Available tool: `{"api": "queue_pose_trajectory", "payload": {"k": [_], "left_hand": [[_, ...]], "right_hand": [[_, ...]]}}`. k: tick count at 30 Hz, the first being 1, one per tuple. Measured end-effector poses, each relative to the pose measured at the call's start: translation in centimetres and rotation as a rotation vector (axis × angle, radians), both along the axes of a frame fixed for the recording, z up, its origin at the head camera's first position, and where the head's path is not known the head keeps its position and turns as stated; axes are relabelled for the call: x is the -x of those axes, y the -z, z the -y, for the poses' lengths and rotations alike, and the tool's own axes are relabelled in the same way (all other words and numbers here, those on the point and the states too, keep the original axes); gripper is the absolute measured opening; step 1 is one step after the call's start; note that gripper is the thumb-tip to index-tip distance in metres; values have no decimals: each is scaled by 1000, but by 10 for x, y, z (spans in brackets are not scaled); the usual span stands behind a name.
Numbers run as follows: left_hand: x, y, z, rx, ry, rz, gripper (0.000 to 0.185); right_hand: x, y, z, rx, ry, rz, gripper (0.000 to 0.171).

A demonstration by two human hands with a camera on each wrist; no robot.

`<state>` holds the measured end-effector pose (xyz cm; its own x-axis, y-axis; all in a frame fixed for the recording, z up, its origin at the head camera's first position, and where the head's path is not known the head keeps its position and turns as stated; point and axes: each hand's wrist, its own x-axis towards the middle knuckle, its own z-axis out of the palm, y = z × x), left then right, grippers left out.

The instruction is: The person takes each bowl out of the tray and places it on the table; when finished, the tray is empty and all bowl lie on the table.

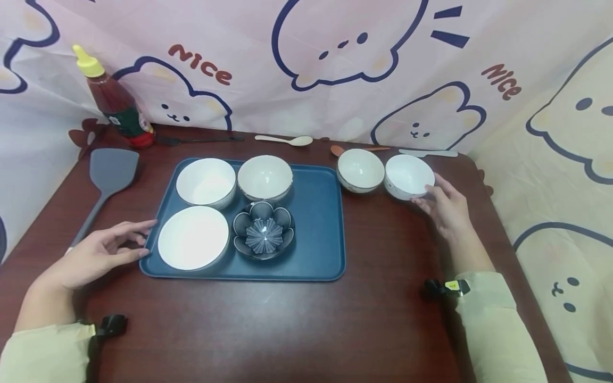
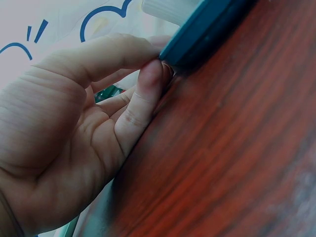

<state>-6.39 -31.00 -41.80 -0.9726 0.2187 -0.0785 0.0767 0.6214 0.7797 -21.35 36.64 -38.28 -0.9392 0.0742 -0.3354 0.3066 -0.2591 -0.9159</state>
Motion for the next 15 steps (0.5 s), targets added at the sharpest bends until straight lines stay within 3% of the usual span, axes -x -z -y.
{"api": "queue_pose_trajectory", "payload": {"k": [6, 15], "left_hand": [[0, 1, 0, -4, 8, -13, 54], [1, 1, -1, 1, 8, -13, 54]], "right_hand": [[-4, 4, -2, 42, -14, -14, 71], [-9, 4, -5, -12, -40, -14, 75]]}}
